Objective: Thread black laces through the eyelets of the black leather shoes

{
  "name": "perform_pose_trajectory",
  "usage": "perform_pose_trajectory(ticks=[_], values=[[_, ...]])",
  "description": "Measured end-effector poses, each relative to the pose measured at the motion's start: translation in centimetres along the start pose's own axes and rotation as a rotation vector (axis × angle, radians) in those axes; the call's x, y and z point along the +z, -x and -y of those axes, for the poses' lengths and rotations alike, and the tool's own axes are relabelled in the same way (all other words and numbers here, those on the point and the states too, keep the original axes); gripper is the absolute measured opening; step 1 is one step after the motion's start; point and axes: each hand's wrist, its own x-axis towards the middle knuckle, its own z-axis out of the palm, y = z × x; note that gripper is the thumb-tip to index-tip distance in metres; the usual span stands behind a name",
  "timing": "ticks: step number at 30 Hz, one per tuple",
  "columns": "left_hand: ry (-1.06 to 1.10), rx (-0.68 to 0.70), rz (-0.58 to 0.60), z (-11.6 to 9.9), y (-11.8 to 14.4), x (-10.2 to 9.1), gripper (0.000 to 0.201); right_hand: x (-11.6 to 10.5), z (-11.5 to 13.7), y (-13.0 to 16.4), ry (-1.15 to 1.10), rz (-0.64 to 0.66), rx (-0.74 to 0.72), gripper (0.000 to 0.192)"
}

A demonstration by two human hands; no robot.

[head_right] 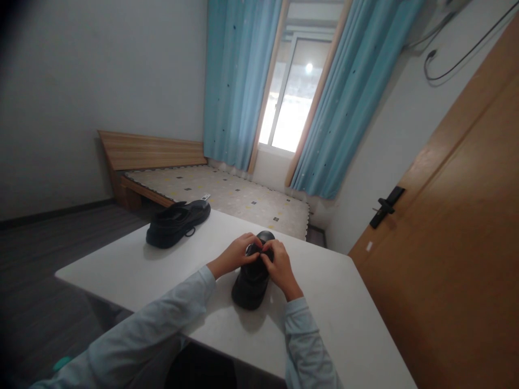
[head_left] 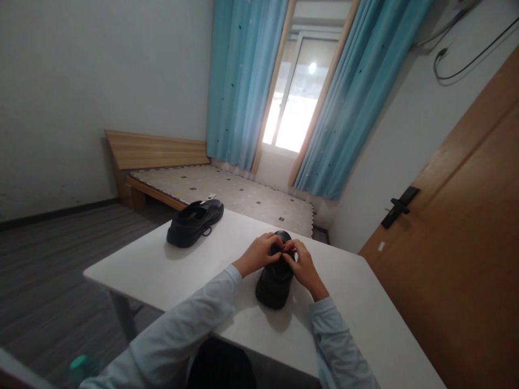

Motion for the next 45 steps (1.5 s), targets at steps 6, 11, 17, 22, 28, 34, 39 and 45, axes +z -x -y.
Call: perform_pose_trajectory(ticks=[6,11,17,22,28,34,39,45], values=[[-0.117,-0.010,-0.016,-0.18,0.09,0.15,0.016,-0.10,-0.29,-0.21,-0.058,0.023,0.017,0.008],[-0.188,0.011,-0.053,-0.31,0.19,0.27,0.012,-0.20,-0.18,-0.31,-0.098,0.042,0.026,0.008],[-0.151,0.001,-0.047,-0.39,0.19,0.46,0.011,-0.29,-0.51,-0.32,-0.159,0.059,0.034,0.008],[-0.037,-0.013,-0.047,-0.20,0.18,0.81,0.010,-0.55,-0.62,-0.26,-0.203,0.095,0.050,0.006],[0.013,-0.007,-0.020,0.13,0.01,0.93,0.012,-0.26,0.05,-0.25,0.006,0.033,-0.019,0.015],[0.024,-0.003,-0.006,0.11,-0.04,0.70,0.011,0.04,0.25,-0.20,0.050,0.004,-0.040,0.009],[0.054,-0.029,-0.007,-0.20,0.02,0.47,0.010,0.06,-0.09,0.03,0.000,-0.013,-0.042,0.008],[0.101,-0.062,-0.009,-0.50,0.00,0.36,0.009,0.02,-0.21,0.14,-0.049,0.004,-0.025,0.007]])
